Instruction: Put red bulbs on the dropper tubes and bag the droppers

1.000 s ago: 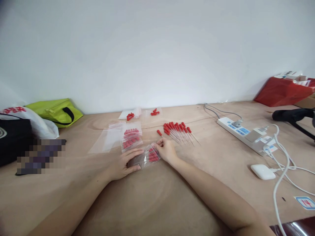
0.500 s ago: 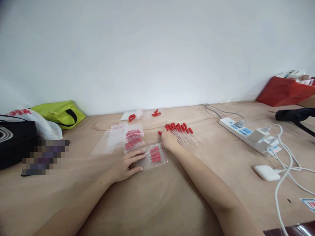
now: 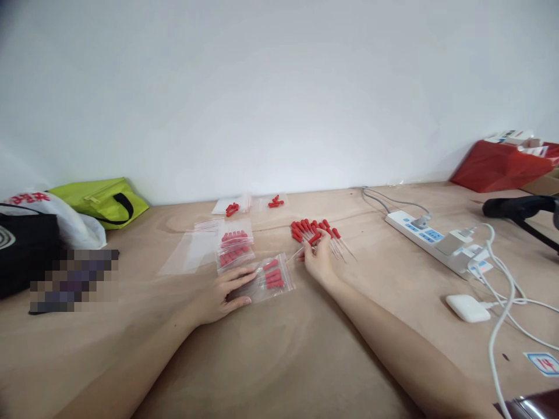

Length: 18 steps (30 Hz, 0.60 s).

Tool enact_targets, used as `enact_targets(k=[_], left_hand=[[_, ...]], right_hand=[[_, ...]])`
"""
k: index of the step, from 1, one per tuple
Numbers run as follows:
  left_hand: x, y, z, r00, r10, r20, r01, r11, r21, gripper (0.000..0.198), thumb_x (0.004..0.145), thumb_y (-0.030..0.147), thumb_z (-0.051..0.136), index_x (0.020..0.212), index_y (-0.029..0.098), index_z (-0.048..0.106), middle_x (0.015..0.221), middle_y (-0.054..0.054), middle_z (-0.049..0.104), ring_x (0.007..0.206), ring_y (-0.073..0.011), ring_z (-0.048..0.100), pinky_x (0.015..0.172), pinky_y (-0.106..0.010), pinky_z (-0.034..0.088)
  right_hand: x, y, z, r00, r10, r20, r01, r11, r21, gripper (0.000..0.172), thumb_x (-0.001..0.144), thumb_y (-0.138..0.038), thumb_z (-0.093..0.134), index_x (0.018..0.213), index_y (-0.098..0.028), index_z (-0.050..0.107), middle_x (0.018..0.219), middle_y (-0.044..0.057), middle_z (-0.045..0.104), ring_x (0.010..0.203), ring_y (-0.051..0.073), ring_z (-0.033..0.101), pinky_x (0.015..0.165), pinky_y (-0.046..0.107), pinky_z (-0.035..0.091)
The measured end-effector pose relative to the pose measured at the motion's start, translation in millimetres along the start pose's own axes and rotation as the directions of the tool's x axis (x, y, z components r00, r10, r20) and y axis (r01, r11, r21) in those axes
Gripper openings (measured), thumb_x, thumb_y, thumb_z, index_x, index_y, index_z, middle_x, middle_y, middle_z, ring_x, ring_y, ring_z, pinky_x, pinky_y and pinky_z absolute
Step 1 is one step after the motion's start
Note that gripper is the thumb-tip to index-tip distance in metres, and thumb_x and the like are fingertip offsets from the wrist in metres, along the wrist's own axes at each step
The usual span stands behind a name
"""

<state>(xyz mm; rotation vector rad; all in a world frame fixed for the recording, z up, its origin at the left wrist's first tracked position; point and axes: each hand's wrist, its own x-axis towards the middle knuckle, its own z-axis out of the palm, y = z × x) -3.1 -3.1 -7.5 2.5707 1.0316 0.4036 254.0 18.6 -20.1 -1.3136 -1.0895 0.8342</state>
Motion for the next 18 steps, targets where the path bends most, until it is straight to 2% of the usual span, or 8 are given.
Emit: enact_targets(k=[5,10,13,18], left_hand=[[0,0,-0.3,1.000,-0.008,0.013,0.008,1.000,0.022,0.048,0.081,0.044,0.050,0.125,0.027,0.045,0.130,-0.006,0.044,0.120,-0.0229,0.040,0.099,-0.041,0.035],[1,0,1.4,1.000,0.001,0.002,-0.001,1.000,0.019,0.047,0.081,0.043,0.050,0.123,0.024,0.046,0.129,-0.007,0.045,0.119,-0.0229,0.041,0.099,-0.040,0.035],[1,1,0.5,1.000,0.002,0.000,-0.002,1.000,0.018,0.048,0.080,0.042,0.052,0.124,0.023,0.046,0.129,-0.008,0.045,0.118,-0.0227,0.041,0.099,-0.040,0.035],[2,5,-3.0,1.000,0.015,-0.011,-0.015,1.000,0.026,0.046,0.082,0.039,0.050,0.125,0.029,0.042,0.128,-0.004,0.046,0.117,-0.0208,0.043,0.097,-0.040,0.037]], right_hand=[[-8,0,9,0.997,0.081,0.011,-0.082,0.987,0.135,0.041,0.074,-0.027,0.048,0.106,-0.024,0.023,0.067,-0.005,0.046,0.050,0.015,0.057,0.057,0.034,0.053],[-14,-1,15,0.970,0.209,0.120,-0.233,0.939,0.251,0.027,0.071,-0.024,0.052,0.092,-0.022,0.036,0.065,-0.006,0.050,0.052,0.012,0.058,0.060,0.030,0.053],[-16,-3,15,0.956,0.234,0.175,-0.268,0.941,0.206,0.017,0.069,-0.025,0.055,0.082,-0.018,0.046,0.062,-0.004,0.053,0.053,0.010,0.056,0.059,0.026,0.051],[-16,3,13,0.948,0.176,0.265,-0.197,0.979,0.053,0.024,0.060,-0.029,0.065,0.077,-0.015,0.056,0.060,-0.003,0.055,0.046,0.008,0.049,0.045,0.022,0.042]])
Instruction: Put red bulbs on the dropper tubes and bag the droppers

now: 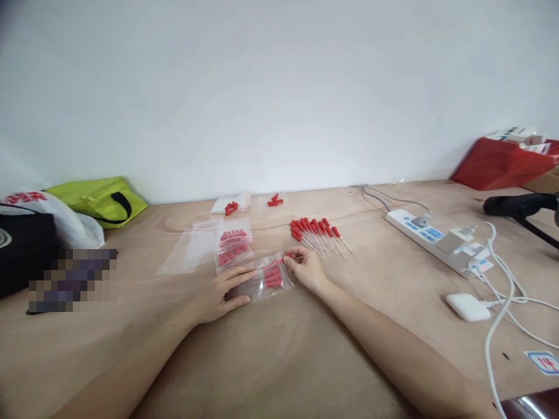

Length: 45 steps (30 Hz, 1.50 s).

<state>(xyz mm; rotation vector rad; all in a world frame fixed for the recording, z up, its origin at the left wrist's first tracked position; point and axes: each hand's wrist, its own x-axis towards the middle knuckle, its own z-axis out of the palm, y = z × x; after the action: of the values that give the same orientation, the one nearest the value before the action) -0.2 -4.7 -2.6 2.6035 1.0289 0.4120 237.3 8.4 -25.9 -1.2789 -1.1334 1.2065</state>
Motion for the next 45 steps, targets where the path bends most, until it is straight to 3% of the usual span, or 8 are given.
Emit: enact_targets(k=[8,16,22,25,31,36,39,45], left_hand=[[0,-5,3.0,0.999,0.041,0.000,-0.041,0.999,0.015,0.044,0.082,0.038,0.050,0.124,0.030,0.044,0.130,-0.004,0.045,0.119,-0.0227,0.041,0.098,-0.041,0.037],[0,-3,3.1,1.000,0.021,-0.006,-0.021,1.000,0.016,0.042,0.082,0.039,0.050,0.123,0.030,0.046,0.128,-0.004,0.047,0.117,-0.0220,0.044,0.097,-0.041,0.038],[0,-3,2.7,1.000,0.018,0.001,-0.018,1.000,0.018,0.040,0.082,0.038,0.050,0.120,0.027,0.049,0.129,-0.005,0.047,0.117,-0.0219,0.043,0.097,-0.041,0.038],[-1,-4,2.5,1.000,0.016,0.002,-0.016,1.000,0.017,0.041,0.081,0.040,0.050,0.120,0.026,0.050,0.128,-0.006,0.047,0.117,-0.0227,0.043,0.097,-0.041,0.038],[0,-3,1.4,1.000,0.028,0.010,-0.028,0.999,0.023,0.041,0.081,0.041,0.050,0.120,0.027,0.050,0.127,-0.005,0.048,0.118,-0.0220,0.043,0.097,-0.041,0.038],[0,-2,0.4,0.998,0.066,0.023,-0.067,0.998,0.011,0.042,0.082,0.040,0.050,0.122,0.028,0.047,0.128,-0.004,0.048,0.119,-0.0208,0.042,0.098,-0.040,0.037],[-1,-2,0.6,0.997,0.081,-0.004,-0.081,0.997,0.000,0.041,0.083,0.039,0.049,0.122,0.027,0.047,0.127,-0.004,0.048,0.117,-0.0199,0.043,0.097,-0.038,0.038],[1,-5,4.8,0.965,0.128,-0.229,-0.117,0.991,0.062,0.032,0.083,0.034,0.048,0.112,0.022,0.054,0.115,-0.006,0.056,0.112,-0.0195,0.047,0.096,-0.038,0.039]], right_hand=[[4,13,2,0.967,-0.053,0.250,0.077,0.993,-0.090,0.022,0.062,-0.032,0.066,0.073,-0.015,0.057,0.065,0.001,0.061,0.054,0.011,0.056,0.049,0.022,0.044],[7,7,7,0.977,-0.112,0.179,0.164,0.937,-0.310,0.019,0.071,-0.032,0.058,0.072,-0.014,0.059,0.064,0.003,0.062,0.054,0.011,0.055,0.049,0.021,0.043],[8,8,2,0.953,-0.108,0.283,0.198,0.928,-0.314,0.018,0.069,-0.031,0.059,0.062,-0.014,0.060,0.053,-0.002,0.057,0.046,0.007,0.046,0.044,0.018,0.036],[7,2,-2,0.939,-0.046,0.341,0.138,0.958,-0.252,0.022,0.072,-0.036,0.056,0.067,-0.015,0.061,0.051,-0.003,0.055,0.043,0.006,0.045,0.040,0.018,0.035],[7,-12,-7,0.998,0.038,0.041,-0.022,0.940,-0.341,0.031,0.073,-0.045,0.055,0.079,-0.015,0.055,0.050,-0.004,0.051,0.033,0.006,0.039,0.031,0.019,0.028],[11,-5,-3,0.971,0.040,0.234,0.056,0.920,-0.389,0.027,0.061,-0.037,0.067,0.065,-0.015,0.053,0.052,-0.005,0.051,0.043,0.005,0.043,0.041,0.018,0.032],[12,-7,-6,0.948,0.103,0.302,0.006,0.940,-0.341,0.026,0.066,-0.037,0.061,0.060,-0.017,0.046,0.046,-0.008,0.044,0.039,0.005,0.039,0.039,0.018,0.029],[19,-28,-37,0.920,0.161,0.358,-0.103,0.979,-0.174,0.021,0.069,-0.036,0.057,0.067,-0.020,0.044,0.042,-0.010,0.041,0.032,0.004,0.034,0.032,0.016,0.021]])
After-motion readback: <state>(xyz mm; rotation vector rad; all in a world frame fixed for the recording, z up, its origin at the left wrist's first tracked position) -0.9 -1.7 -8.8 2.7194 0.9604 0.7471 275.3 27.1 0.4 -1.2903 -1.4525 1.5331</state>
